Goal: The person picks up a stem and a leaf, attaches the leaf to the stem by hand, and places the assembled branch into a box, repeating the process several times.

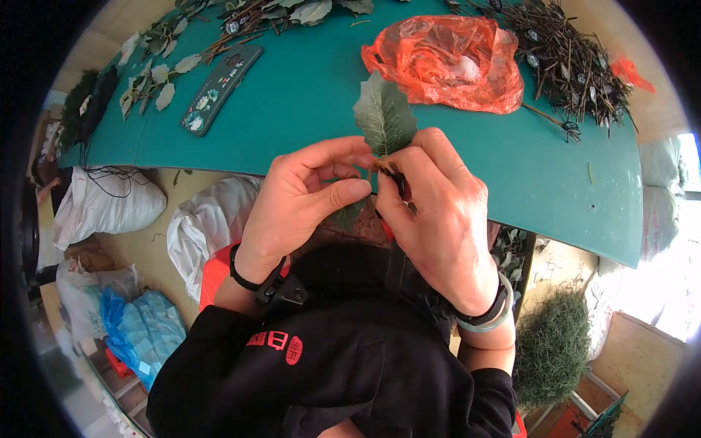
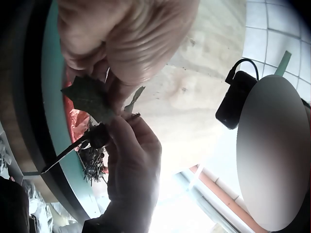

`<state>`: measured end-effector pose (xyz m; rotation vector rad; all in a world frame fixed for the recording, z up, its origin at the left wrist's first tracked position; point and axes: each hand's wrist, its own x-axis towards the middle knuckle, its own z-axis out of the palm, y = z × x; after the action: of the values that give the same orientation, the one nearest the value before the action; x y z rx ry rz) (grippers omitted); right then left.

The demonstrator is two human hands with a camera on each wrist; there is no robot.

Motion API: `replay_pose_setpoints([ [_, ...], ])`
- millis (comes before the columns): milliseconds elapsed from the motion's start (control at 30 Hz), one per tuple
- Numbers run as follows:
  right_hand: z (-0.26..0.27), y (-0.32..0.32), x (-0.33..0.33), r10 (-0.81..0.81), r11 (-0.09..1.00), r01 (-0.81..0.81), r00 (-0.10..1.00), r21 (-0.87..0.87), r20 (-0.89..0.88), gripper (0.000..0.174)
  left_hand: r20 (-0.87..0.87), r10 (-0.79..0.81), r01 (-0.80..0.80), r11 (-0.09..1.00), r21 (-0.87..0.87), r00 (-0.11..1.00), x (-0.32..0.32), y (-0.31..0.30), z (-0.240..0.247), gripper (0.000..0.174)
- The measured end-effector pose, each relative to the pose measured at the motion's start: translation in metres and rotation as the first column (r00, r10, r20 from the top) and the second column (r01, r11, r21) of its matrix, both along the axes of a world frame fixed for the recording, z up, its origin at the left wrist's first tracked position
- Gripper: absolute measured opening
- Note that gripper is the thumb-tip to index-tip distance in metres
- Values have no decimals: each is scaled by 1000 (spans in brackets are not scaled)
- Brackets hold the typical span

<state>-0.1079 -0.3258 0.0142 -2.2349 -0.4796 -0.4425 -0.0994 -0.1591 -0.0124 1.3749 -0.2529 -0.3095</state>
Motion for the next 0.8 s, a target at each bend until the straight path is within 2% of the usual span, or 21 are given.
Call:
replay_pose_setpoints([
  [300, -2, 2, 0, -4, 999, 6, 998, -37, 69, 11, 85, 69, -74, 995, 64, 994, -4, -4, 8, 37],
  [400, -2, 2, -2, 16, 1000, -15, 995, -8, 96, 14, -72, 80, -91, 980, -176, 994, 0, -2, 4, 29],
  [567, -2, 2, -3, 57, 998, -59, 989, 15, 137, 16, -151, 74, -109, 964, -243, 986, 3, -8, -12, 17],
  [667, -1, -1, -5, 75, 997, -75, 991, -2, 114, 16, -178, 25, -87, 932, -351, 984, 4, -10, -21, 13],
  [800, 0, 0, -10, 34, 999, -37, 996, 29, 76, 13, -82, 71, -92, 949, -300, 994, 2, -14, -23, 10],
])
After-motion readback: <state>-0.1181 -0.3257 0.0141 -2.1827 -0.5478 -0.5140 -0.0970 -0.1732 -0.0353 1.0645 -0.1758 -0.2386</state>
